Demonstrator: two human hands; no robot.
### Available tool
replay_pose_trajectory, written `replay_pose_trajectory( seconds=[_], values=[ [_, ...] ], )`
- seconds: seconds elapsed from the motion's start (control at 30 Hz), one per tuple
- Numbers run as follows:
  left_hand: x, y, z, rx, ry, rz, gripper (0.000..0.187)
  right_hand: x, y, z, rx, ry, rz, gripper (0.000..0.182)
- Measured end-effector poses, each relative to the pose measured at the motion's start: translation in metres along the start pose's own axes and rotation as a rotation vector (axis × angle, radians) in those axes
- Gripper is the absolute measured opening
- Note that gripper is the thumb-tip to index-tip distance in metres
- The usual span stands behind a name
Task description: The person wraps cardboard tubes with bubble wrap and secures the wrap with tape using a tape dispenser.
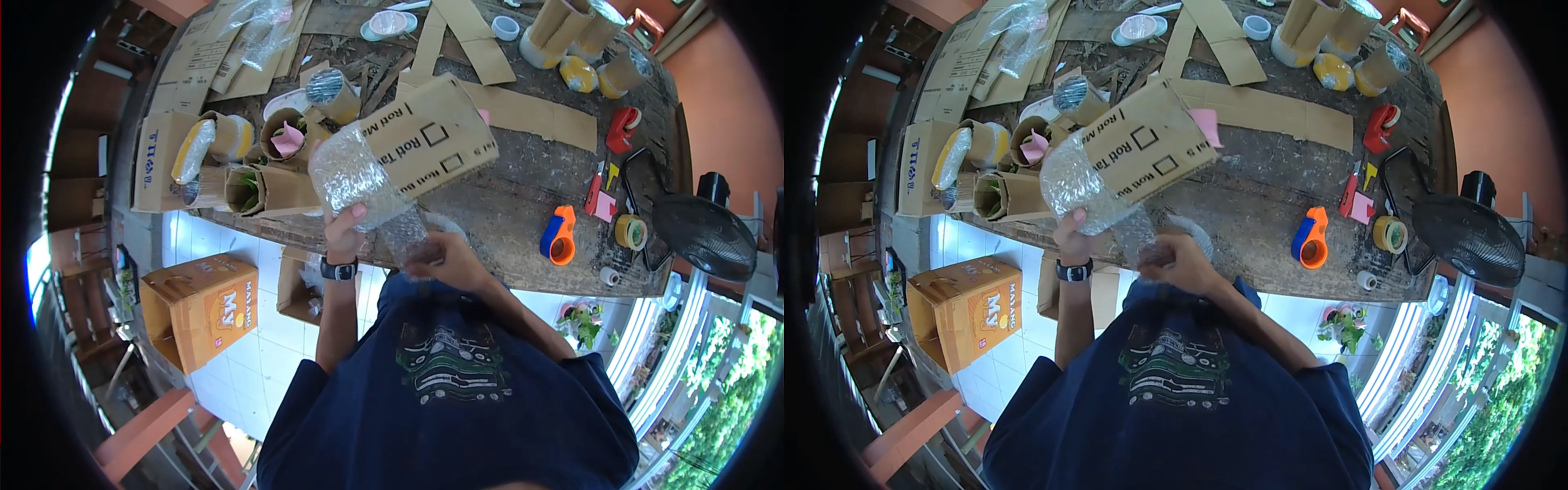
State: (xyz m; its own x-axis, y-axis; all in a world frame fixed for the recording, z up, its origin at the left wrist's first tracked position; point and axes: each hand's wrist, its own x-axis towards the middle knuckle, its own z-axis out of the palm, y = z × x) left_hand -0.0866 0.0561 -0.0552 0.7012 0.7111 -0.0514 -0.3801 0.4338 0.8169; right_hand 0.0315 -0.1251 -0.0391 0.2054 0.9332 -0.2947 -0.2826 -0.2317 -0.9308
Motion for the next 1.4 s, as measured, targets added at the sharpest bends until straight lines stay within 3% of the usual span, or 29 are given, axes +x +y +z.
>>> replay_pose_trajectory(
  seconds=[0.13, 0.17, 0.23, 0.33, 0.5, 0.67, 0.7, 0.8, 0.9, 1.0, 1.13, 1.2, 1.3, 1.4],
  values=[
    [0.019, -0.005, -0.013, 0.038, 0.035, 0.070, 0.080, -0.034, -0.052, -0.005, 0.038, -0.086, 0.024, 0.043],
    [0.021, -0.002, -0.009, 0.046, 0.029, 0.099, 0.086, -0.041, -0.075, -0.003, 0.150, -0.035, 0.121, 0.055],
    [0.020, 0.010, 0.022, 0.090, 0.017, 0.207, 0.107, -0.054, -0.108, -0.006, 0.176, 0.023, 0.061, 0.060],
    [0.014, 0.000, 0.035, 0.124, 0.031, 0.221, 0.113, -0.061, -0.144, -0.015, 0.181, -0.008, -0.106, 0.057],
    [-0.010, -0.032, 0.037, 0.107, 0.010, 0.095, 0.109, -0.047, -0.192, -0.015, 0.155, -0.008, -0.223, 0.041],
    [-0.068, -0.116, -0.065, 0.066, 0.075, -0.463, 0.107, -0.008, -0.234, -0.006, 0.168, -0.139, -0.169, 0.043],
    [-0.068, -0.115, -0.066, 0.113, 0.011, -0.456, 0.106, 0.003, -0.241, -0.009, 0.178, -0.214, -0.127, 0.045],
    [-0.059, -0.086, -0.028, 0.304, -0.260, -0.248, 0.102, 0.029, -0.260, -0.009, -0.155, -0.271, -0.094, 0.047],
    [-0.060, -0.067, -0.012, 0.277, -0.331, -0.246, 0.101, 0.052, -0.273, -0.014, -0.522, -0.226, -0.056, 0.039],
    [-0.071, -0.058, -0.017, 0.090, -0.291, -0.366, 0.100, 0.084, -0.252, -0.033, -0.514, -0.221, 0.072, 0.027],
    [-0.089, -0.045, -0.031, -0.159, -0.210, -0.506, 0.098, 0.105, -0.205, -0.063, -0.216, -0.145, 0.219, 0.024],
    [-0.089, -0.042, -0.029, -0.209, -0.206, -0.513, 0.098, 0.108, -0.184, -0.074, -0.089, -0.048, 0.293, 0.026],
    [-0.077, -0.037, -0.009, -0.242, -0.236, -0.474, 0.097, 0.111, -0.139, -0.104, -0.050, -0.108, 0.355, 0.026],
    [-0.065, -0.032, 0.010, -0.267, -0.259, -0.433, 0.096, 0.088, -0.082, -0.106, -0.059, -0.087, 0.583, 0.026]
  ],
)
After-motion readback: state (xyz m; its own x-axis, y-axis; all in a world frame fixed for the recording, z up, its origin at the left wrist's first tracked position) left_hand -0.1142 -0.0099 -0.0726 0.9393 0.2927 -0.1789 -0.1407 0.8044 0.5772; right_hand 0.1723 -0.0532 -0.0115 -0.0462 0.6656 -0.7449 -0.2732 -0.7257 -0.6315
